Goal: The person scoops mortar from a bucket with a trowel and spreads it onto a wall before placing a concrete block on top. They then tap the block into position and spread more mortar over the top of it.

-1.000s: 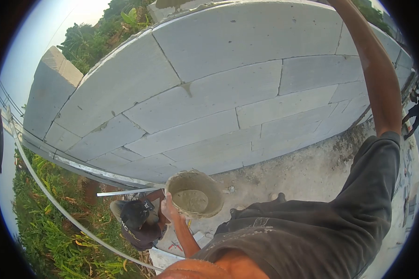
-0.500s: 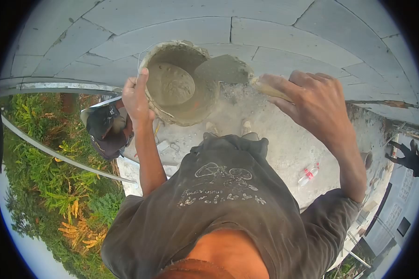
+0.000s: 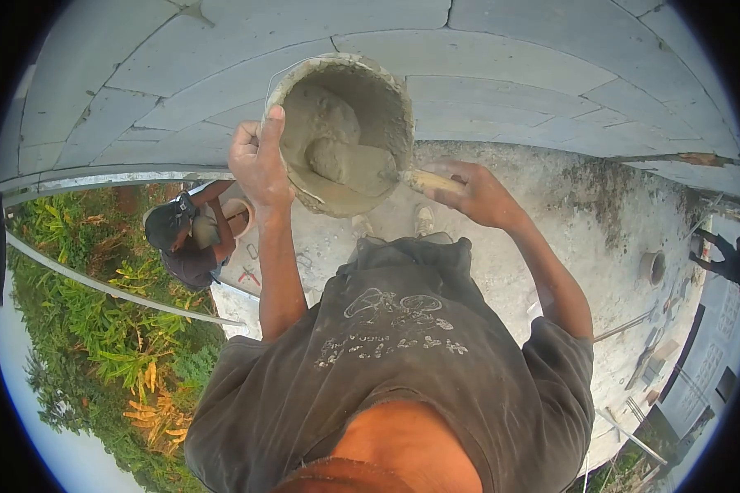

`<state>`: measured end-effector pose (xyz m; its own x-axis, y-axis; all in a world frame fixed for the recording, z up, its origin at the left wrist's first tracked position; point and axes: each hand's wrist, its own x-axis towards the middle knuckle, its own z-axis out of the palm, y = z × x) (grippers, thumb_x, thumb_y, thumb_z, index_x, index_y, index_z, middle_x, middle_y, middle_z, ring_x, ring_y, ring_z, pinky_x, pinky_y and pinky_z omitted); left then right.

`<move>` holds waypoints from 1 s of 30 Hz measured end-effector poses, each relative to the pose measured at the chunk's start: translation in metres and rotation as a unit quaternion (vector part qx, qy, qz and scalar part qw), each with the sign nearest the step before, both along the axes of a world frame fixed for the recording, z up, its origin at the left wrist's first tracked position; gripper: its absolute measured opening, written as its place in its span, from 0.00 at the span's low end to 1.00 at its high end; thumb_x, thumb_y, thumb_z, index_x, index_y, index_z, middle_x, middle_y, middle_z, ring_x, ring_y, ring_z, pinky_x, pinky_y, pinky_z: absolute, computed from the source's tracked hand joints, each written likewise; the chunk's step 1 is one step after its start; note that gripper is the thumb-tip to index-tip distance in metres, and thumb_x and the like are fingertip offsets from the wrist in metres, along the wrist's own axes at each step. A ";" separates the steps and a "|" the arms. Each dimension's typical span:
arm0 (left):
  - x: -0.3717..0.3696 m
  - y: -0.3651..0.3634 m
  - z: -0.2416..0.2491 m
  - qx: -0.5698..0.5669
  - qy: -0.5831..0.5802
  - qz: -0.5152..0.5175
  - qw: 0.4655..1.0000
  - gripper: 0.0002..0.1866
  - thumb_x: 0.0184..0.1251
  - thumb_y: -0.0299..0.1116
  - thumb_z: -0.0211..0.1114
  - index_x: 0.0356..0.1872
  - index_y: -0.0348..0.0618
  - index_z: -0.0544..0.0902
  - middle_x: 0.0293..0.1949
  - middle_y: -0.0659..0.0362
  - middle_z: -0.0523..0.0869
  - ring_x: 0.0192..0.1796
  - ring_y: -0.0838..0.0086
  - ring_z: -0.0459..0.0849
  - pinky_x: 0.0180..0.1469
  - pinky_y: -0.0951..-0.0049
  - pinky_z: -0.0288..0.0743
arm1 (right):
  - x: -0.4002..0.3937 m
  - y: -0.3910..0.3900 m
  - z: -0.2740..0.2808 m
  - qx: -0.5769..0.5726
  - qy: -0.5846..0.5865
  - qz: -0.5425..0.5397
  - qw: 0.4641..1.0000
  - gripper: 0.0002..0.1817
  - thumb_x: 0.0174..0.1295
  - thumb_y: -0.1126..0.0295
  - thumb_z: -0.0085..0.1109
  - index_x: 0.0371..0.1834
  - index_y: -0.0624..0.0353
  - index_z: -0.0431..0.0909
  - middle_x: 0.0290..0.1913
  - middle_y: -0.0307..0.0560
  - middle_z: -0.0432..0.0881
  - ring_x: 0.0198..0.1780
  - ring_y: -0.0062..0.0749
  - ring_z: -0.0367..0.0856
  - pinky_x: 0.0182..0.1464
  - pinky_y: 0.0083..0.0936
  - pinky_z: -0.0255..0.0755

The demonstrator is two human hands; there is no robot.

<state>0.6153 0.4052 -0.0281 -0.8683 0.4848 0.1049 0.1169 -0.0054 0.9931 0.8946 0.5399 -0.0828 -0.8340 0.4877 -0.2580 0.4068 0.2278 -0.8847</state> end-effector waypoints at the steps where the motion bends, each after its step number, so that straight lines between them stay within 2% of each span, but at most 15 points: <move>1: -0.001 0.001 -0.002 0.029 -0.035 0.008 0.999 0.19 0.68 0.39 0.75 0.24 0.47 0.73 0.23 0.68 0.76 0.25 0.85 0.70 0.28 0.82 0.64 | 0.009 0.008 0.002 -0.034 -0.020 -0.013 0.999 0.26 0.67 0.56 0.68 0.64 0.59 0.80 0.49 0.48 0.87 0.43 0.33 0.85 0.43 0.31 0.77; 3: -0.003 0.000 -0.006 0.088 -0.105 0.021 0.990 0.17 0.68 0.39 0.74 0.27 0.45 0.74 0.27 0.63 0.80 0.27 0.82 0.76 0.31 0.80 0.72 | 0.029 0.012 0.009 -0.101 -0.061 -0.038 0.992 0.28 0.66 0.54 0.69 0.65 0.59 0.81 0.57 0.51 0.87 0.54 0.37 0.86 0.56 0.37 0.79; 4: 0.001 0.000 -0.005 0.097 -0.140 0.026 0.985 0.16 0.69 0.39 0.73 0.30 0.44 0.75 0.29 0.61 0.81 0.29 0.80 0.79 0.32 0.78 0.75 | 0.036 0.015 0.012 -0.097 -0.049 -0.042 0.993 0.27 0.66 0.57 0.69 0.64 0.59 0.81 0.56 0.49 0.87 0.52 0.35 0.85 0.57 0.34 0.78; 7: 0.016 0.009 0.002 0.135 -0.219 0.021 0.966 0.13 0.70 0.37 0.71 0.37 0.41 0.77 0.36 0.55 0.84 0.34 0.73 0.85 0.38 0.72 0.83 | 0.056 0.030 0.028 0.071 0.023 -0.008 0.997 0.26 0.66 0.59 0.70 0.64 0.59 0.82 0.53 0.45 0.88 0.50 0.28 0.84 0.53 0.30 0.78; 9: 0.017 0.011 -0.003 0.156 -0.245 0.006 0.957 0.13 0.72 0.36 0.68 0.43 0.38 0.78 0.41 0.52 0.85 0.39 0.69 0.88 0.41 0.68 0.85 | 0.060 0.039 0.046 0.019 0.024 -0.015 0.999 0.26 0.65 0.59 0.71 0.63 0.60 0.82 0.50 0.43 0.87 0.46 0.25 0.82 0.49 0.27 0.78; 11: 0.024 0.014 -0.001 0.188 -0.272 0.011 0.944 0.11 0.71 0.36 0.70 0.37 0.42 0.77 0.36 0.56 0.85 0.36 0.73 0.86 0.39 0.71 0.83 | 0.065 0.047 0.071 -0.064 -0.009 -0.029 0.997 0.27 0.65 0.59 0.71 0.63 0.61 0.81 0.50 0.43 0.87 0.46 0.26 0.83 0.50 0.26 0.78; 12: 0.025 0.016 0.001 0.208 -0.283 0.011 0.936 0.12 0.70 0.36 0.70 0.33 0.44 0.77 0.34 0.58 0.86 0.34 0.75 0.85 0.37 0.73 0.82 | 0.069 0.049 0.080 -0.037 -0.015 -0.035 0.999 0.27 0.64 0.57 0.72 0.62 0.60 0.82 0.41 0.43 0.87 0.35 0.23 0.82 0.39 0.22 0.76; 15: 0.027 0.015 0.004 0.257 -0.318 0.002 0.913 0.11 0.69 0.36 0.70 0.38 0.41 0.78 0.39 0.56 0.85 0.39 0.71 0.86 0.43 0.68 0.83 | 0.078 0.063 0.128 -0.098 -0.056 -0.049 0.992 0.27 0.63 0.55 0.73 0.61 0.58 0.83 0.29 0.39 0.84 0.24 0.18 0.75 0.27 0.19 0.68; 16: 0.026 0.014 0.003 0.267 -0.328 0.001 0.906 0.12 0.69 0.36 0.70 0.39 0.41 0.78 0.39 0.56 0.85 0.39 0.71 0.87 0.44 0.68 0.83 | 0.079 0.067 0.139 -0.088 -0.013 -0.054 0.995 0.28 0.63 0.54 0.71 0.62 0.57 0.82 0.21 0.36 0.79 0.18 0.15 0.68 0.20 0.18 0.59; 19: 0.029 0.012 0.012 0.264 -0.314 0.002 0.912 0.12 0.70 0.36 0.70 0.39 0.41 0.78 0.40 0.56 0.85 0.40 0.70 0.87 0.44 0.68 0.84 | 0.076 0.082 0.210 -0.069 0.089 -0.062 0.992 0.29 0.65 0.53 0.68 0.63 0.61 0.80 0.23 0.37 0.80 0.19 0.14 0.70 0.17 0.16 0.60; 23: 0.043 0.009 0.031 0.249 -0.293 0.033 0.923 0.12 0.70 0.37 0.70 0.39 0.41 0.77 0.39 0.55 0.85 0.38 0.71 0.87 0.40 0.69 0.84 | 0.050 0.103 0.308 0.123 0.227 -0.083 0.963 0.34 0.68 0.45 0.62 0.62 0.66 0.79 0.27 0.38 0.78 0.19 0.10 0.71 0.14 0.09 0.60; 25: 0.042 0.004 0.028 0.246 -0.268 0.040 0.931 0.12 0.70 0.37 0.70 0.37 0.41 0.77 0.37 0.56 0.85 0.36 0.72 0.86 0.38 0.70 0.83 | 0.040 0.129 0.354 0.253 0.212 -0.061 0.942 0.33 0.69 0.44 0.60 0.65 0.61 0.77 0.25 0.38 0.78 0.19 0.07 0.72 0.14 0.08 0.63; 27: 0.037 -0.006 0.015 0.229 -0.241 0.054 0.941 0.12 0.70 0.37 0.70 0.36 0.41 0.78 0.35 0.56 0.85 0.34 0.73 0.86 0.36 0.71 0.83 | 0.026 0.145 0.393 0.410 0.155 -0.074 0.896 0.35 0.69 0.40 0.59 0.67 0.57 0.77 0.29 0.41 0.82 0.23 0.15 0.80 0.23 0.11 0.73; 29: 0.027 -0.022 -0.008 0.194 -0.215 0.073 0.954 0.12 0.70 0.37 0.69 0.33 0.41 0.78 0.33 0.57 0.85 0.32 0.73 0.86 0.36 0.71 0.83 | 0.002 0.108 0.435 0.413 0.070 -0.174 0.891 0.31 0.64 0.47 0.66 0.63 0.59 0.82 0.50 0.52 0.84 0.48 0.38 0.81 0.50 0.35 0.74; 30: 0.025 -0.029 -0.013 0.197 -0.218 0.082 0.952 0.12 0.70 0.36 0.69 0.32 0.41 0.77 0.33 0.57 0.85 0.32 0.73 0.85 0.35 0.71 0.83 | -0.006 0.100 0.442 0.429 0.048 -0.190 0.882 0.30 0.63 0.49 0.68 0.62 0.59 0.83 0.55 0.54 0.84 0.55 0.44 0.81 0.57 0.41 0.74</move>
<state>0.6402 0.3763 -0.0414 -0.9314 0.3370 -0.1377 -0.2753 -0.4046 0.8721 0.8890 0.6394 0.3592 -0.5667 0.7178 0.4045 0.5309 0.6936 -0.4869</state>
